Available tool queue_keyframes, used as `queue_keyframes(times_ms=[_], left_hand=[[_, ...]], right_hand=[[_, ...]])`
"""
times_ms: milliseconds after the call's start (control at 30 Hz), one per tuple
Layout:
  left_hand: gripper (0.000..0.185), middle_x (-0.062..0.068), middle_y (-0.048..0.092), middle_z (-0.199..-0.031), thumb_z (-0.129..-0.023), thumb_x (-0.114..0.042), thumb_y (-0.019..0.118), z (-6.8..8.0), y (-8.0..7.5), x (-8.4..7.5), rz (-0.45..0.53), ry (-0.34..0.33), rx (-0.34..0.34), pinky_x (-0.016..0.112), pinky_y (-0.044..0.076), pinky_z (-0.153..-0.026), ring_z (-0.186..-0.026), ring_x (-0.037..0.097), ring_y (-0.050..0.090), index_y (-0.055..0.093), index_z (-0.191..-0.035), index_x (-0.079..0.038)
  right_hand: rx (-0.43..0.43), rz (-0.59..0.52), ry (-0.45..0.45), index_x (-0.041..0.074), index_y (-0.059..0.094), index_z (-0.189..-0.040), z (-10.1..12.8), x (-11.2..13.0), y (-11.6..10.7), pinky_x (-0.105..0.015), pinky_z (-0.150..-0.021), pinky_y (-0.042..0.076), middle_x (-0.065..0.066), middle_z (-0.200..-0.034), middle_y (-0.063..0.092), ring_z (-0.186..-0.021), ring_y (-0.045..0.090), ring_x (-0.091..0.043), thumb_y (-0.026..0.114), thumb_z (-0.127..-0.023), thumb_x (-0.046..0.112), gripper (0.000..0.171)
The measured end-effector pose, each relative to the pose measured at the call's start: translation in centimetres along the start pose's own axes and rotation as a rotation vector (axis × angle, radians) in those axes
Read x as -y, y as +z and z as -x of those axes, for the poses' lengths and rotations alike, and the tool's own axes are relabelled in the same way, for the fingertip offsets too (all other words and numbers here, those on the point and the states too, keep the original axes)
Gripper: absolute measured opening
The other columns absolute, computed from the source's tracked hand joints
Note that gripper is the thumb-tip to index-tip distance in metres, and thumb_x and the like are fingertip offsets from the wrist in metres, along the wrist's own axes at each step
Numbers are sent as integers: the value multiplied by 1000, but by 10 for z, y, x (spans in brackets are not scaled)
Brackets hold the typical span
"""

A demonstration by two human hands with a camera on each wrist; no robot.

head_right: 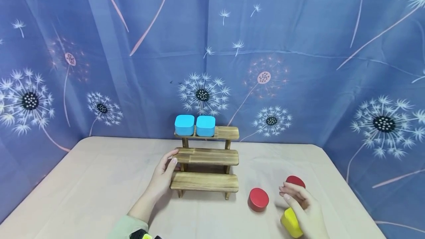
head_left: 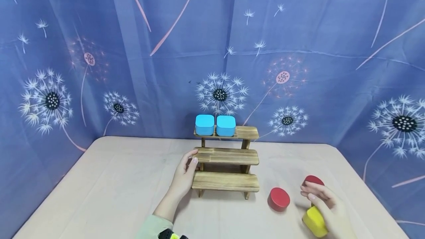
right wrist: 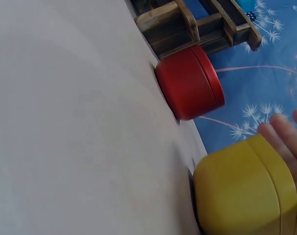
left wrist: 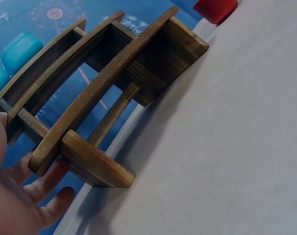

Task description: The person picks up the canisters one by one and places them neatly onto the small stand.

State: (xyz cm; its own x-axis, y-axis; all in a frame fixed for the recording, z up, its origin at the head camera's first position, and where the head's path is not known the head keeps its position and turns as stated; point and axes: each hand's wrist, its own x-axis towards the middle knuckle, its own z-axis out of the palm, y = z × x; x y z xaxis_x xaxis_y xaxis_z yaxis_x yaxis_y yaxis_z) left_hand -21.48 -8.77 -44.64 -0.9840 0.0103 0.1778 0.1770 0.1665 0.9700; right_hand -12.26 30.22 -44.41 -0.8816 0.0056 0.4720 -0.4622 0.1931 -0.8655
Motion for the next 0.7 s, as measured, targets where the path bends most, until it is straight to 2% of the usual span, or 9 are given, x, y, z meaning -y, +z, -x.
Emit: queue_keyframes(times_ms=[167, 333, 467, 567, 700], left_hand=[[38, 9, 47, -140, -102, -30, 42, 0, -1, 0, -2, 8, 2, 44, 37, -108, -125, 26, 48, 44, -138, -20], [38, 9, 48, -138, -102, -31, 41, 1, -1, -1, -7, 0, 4, 44, 38, -107, -124, 25, 49, 44, -138, -20], [38, 9, 49, -138, -102, -30, 42, 0, -1, -1, -6, -5, 5, 43, 38, -106, -123, 25, 49, 44, -138, -20], [37, 9, 49, -138, -102, -30, 42, 0, 0, 0, -4, -4, 4, 43, 38, -106, -123, 25, 49, 45, -138, -20], [37, 9, 48, -140, -101, -29, 42, 0, 0, 0, -1, 4, 2, 44, 37, -108, -125, 26, 48, 45, -137, -20]], right_hand=[[14, 109, -20, -14, 51, -121, 2, -1, -4, -7, -81, 48, 8, -105, 71, -96, 65, 1, 48, -89, -14, 32], [11, 186, 60, -12, 51, -123, 4, 1, -9, -6, -80, 47, 13, -105, 70, -95, 64, 3, 49, -92, -8, 32], [6, 93, 117, -13, 48, -125, 5, 1, -16, -10, -80, 50, 11, -107, 70, -94, 65, 0, 49, -92, -8, 33], [0, 49, 197, -9, 50, -126, 5, 2, -23, -12, -77, 52, 12, -107, 69, -92, 67, -3, 51, -93, -4, 33], [-1, 110, 331, -1, 54, -125, 5, 4, -32, -12, -73, 53, 14, -103, 70, -87, 68, -4, 57, -93, 5, 33]])
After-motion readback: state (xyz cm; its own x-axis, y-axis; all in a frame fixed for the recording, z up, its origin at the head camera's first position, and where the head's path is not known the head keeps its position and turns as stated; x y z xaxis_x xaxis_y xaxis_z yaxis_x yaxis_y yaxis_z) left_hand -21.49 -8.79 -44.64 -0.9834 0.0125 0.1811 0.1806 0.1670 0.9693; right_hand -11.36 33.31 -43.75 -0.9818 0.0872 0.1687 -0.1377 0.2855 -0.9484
